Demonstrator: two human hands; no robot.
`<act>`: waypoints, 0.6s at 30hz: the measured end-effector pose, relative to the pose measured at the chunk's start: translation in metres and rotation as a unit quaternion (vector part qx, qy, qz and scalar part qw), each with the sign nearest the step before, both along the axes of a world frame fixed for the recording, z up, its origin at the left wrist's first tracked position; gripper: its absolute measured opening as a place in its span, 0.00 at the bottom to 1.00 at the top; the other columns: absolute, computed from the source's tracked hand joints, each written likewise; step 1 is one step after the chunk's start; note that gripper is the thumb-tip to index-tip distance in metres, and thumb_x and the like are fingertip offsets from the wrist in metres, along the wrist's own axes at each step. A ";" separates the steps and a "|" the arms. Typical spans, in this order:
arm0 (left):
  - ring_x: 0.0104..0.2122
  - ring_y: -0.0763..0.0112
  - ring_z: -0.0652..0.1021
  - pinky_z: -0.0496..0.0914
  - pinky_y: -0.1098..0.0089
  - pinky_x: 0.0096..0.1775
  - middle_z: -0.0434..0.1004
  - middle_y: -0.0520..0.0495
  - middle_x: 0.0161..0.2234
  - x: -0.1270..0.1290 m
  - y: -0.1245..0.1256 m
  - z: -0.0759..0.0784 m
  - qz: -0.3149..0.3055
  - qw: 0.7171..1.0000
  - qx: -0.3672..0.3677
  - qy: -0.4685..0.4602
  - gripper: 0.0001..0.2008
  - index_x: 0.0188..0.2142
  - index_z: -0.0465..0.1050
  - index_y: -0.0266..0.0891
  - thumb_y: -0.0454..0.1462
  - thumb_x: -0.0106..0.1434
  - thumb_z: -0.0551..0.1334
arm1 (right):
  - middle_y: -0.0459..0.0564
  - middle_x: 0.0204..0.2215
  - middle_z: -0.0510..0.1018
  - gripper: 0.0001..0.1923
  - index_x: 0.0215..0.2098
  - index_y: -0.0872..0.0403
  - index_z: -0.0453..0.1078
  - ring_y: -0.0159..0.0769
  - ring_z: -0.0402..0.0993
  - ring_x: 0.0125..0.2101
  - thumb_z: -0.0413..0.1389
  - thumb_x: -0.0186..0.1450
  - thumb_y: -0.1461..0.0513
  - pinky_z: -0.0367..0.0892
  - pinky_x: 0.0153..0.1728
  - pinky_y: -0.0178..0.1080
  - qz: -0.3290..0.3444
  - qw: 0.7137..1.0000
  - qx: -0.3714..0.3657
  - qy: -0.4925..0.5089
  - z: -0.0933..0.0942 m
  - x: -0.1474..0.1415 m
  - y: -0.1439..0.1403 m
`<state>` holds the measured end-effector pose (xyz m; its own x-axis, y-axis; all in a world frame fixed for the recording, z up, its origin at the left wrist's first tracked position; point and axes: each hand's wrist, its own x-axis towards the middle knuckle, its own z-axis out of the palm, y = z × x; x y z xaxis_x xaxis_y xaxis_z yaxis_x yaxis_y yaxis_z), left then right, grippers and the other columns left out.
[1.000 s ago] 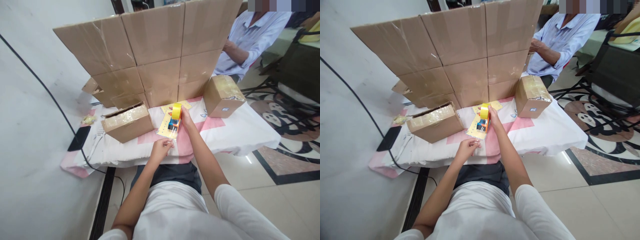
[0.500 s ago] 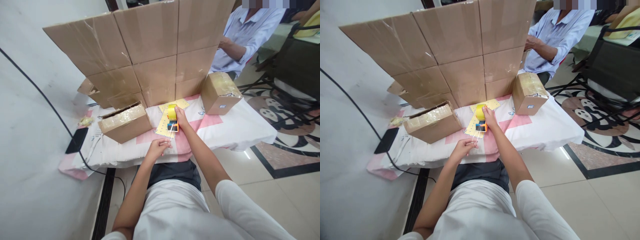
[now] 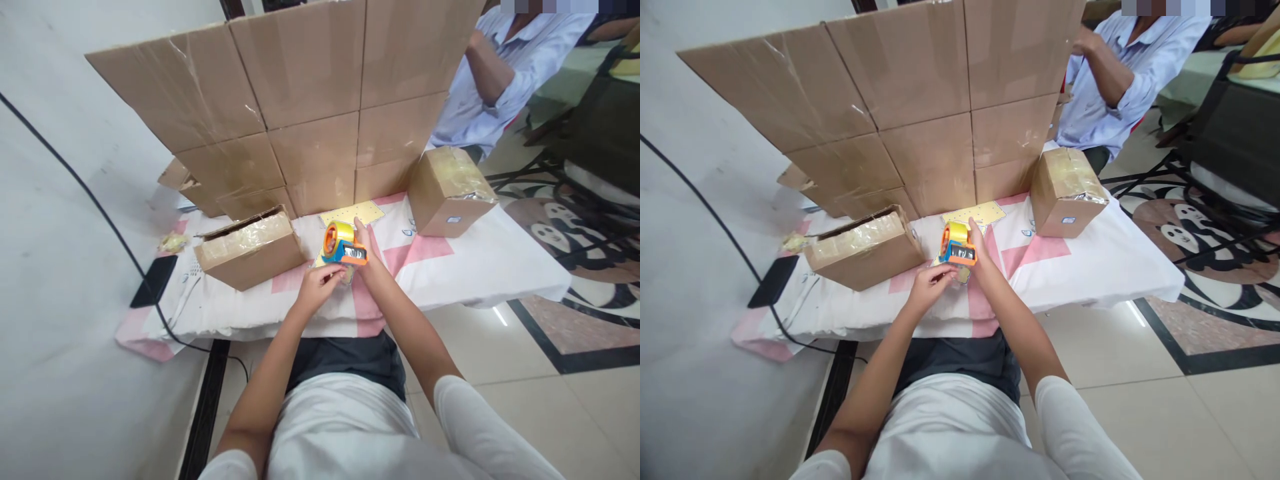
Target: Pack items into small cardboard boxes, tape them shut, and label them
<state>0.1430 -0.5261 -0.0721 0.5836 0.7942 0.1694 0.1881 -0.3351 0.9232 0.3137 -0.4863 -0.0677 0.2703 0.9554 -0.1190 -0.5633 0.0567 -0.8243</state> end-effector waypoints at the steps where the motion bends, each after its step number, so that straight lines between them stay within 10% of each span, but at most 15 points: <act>1: 0.34 0.65 0.83 0.76 0.70 0.37 0.86 0.44 0.38 0.000 0.005 0.004 -0.023 0.999 0.049 0.003 0.13 0.41 0.85 0.42 0.44 0.67 0.63 | 0.51 0.19 0.76 0.37 0.30 0.52 0.71 0.48 0.79 0.27 0.45 0.64 0.30 0.77 0.31 0.48 0.058 0.998 -0.018 0.035 0.001 -0.001 -0.001; 7: 0.30 0.69 0.84 0.75 0.73 0.38 0.86 0.48 0.34 0.003 0.031 0.026 -0.164 0.967 0.195 -0.018 0.12 0.45 0.84 0.44 0.40 0.71 0.61 | 0.50 0.21 0.77 0.32 0.33 0.54 0.70 0.41 0.74 0.23 0.41 0.72 0.39 0.77 0.30 0.44 0.192 0.958 -0.073 0.200 0.010 0.003 -0.009; 13: 0.31 0.67 0.84 0.76 0.71 0.35 0.86 0.46 0.32 0.005 0.030 0.033 -0.286 0.934 0.212 -0.008 0.10 0.40 0.85 0.47 0.37 0.69 0.63 | 0.48 0.22 0.76 0.25 0.32 0.53 0.70 0.38 0.74 0.26 0.45 0.73 0.45 0.77 0.37 0.41 0.154 0.963 -0.033 0.218 0.026 0.026 -0.018; 18: 0.28 0.63 0.84 0.77 0.69 0.31 0.85 0.44 0.29 -0.013 0.023 0.029 0.000 0.995 -0.021 -0.101 0.11 0.38 0.84 0.39 0.44 0.64 0.69 | 0.50 0.28 0.80 0.22 0.40 0.53 0.72 0.42 0.79 0.31 0.56 0.67 0.43 0.77 0.39 0.43 -0.012 1.000 0.001 0.000 0.025 0.044 -0.025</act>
<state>0.1301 -0.5033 -0.0428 0.5412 0.8025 0.2510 -0.0036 -0.2963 0.9551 0.3582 -0.5111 -0.0430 0.2933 0.9489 -0.1167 -0.5614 0.0721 -0.8244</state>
